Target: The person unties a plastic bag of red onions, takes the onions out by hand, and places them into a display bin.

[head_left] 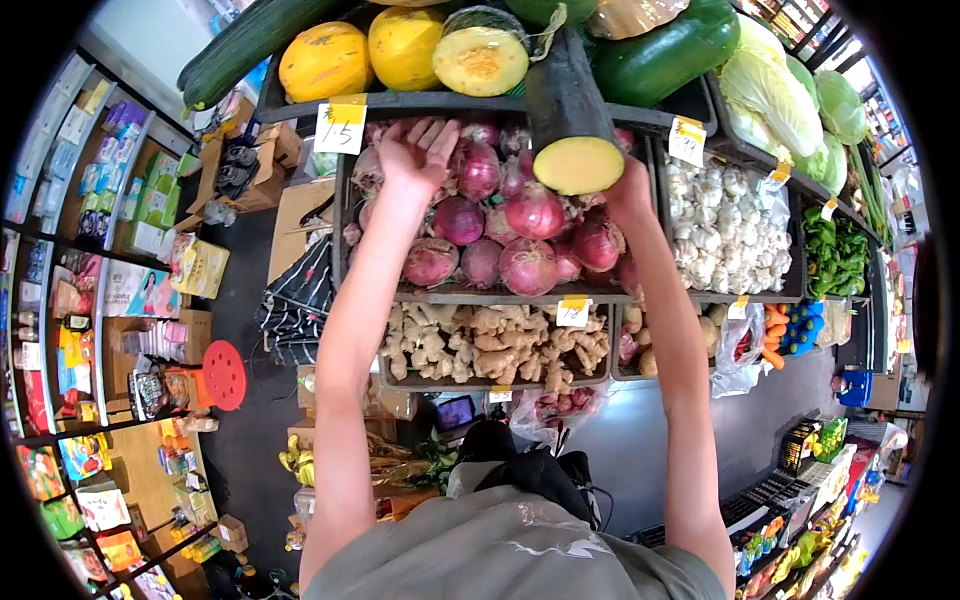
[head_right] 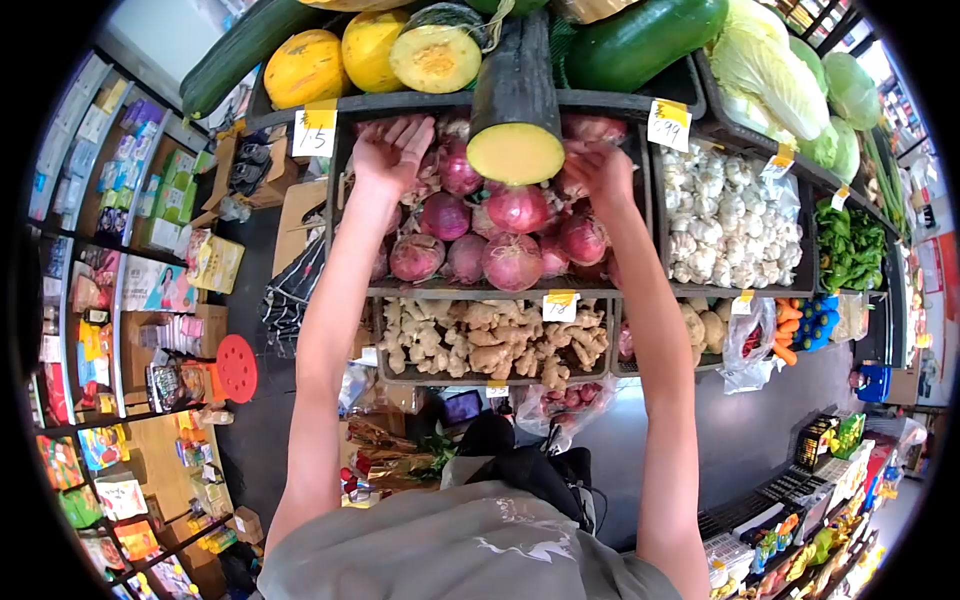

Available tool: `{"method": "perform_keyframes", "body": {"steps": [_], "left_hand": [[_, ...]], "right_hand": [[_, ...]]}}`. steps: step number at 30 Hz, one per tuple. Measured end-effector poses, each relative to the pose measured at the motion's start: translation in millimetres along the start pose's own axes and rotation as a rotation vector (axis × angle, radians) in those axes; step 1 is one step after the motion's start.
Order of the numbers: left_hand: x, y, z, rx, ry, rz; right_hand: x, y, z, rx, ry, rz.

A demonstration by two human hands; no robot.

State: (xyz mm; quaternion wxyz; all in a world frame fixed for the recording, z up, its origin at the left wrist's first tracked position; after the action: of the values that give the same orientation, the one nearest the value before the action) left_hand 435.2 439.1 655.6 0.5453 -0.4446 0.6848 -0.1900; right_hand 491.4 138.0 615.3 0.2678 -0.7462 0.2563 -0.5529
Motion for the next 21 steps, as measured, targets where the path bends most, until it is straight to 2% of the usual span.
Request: {"method": "perform_keyframes", "body": {"steps": [3,5,7,9,10,13,15,17,19,21], "left_hand": [[5,-9,-34,0.029,-0.006,0.072],[15,-2,-56,0.125,-0.028,0.188],[33,11,-86,0.136,0.018,0.328],[62,36,-115,0.21,0.111,0.512],[79,52,-129,0.324,0.16,0.601],[137,89,-168,0.422,0.414,0.745],[172,108,-185,0.432,0.503,0.819],[207,122,-196,0.358,0.591,0.894],[241,126,-206,0.402,0.641,1.057],[275,122,-220,0.601,0.687,1.203]], "right_hand": [[4,-5,-50,0.09,0.127,-0.048],[1,13,-98,0.092,0.096,-0.155],[-11,59,-154,0.201,0.099,-0.232],[-25,101,-228,0.109,-0.005,-0.229],[-37,128,-266,0.035,-0.055,-0.18],[-70,206,-369,-0.264,-0.181,-0.061],[-96,269,-434,-0.509,-0.277,-0.326],[-133,342,-502,-0.664,-0.347,-0.561],[-165,404,-558,-0.949,-0.539,-0.447],[-183,438,-592,-1.123,-0.571,-0.25]]}}
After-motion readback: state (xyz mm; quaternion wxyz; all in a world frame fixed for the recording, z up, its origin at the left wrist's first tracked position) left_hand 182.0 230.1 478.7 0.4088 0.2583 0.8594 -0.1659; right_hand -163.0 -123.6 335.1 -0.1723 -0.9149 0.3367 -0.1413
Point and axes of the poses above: each hand's wrist, its own z-axis towards the middle knuckle, its own y-axis out of the back of the hand, x = y × z, the point moved 1 cm from there along z, towards the middle knuckle, and after that the axes turned 15 degrees about z, right-handed, at the moved point
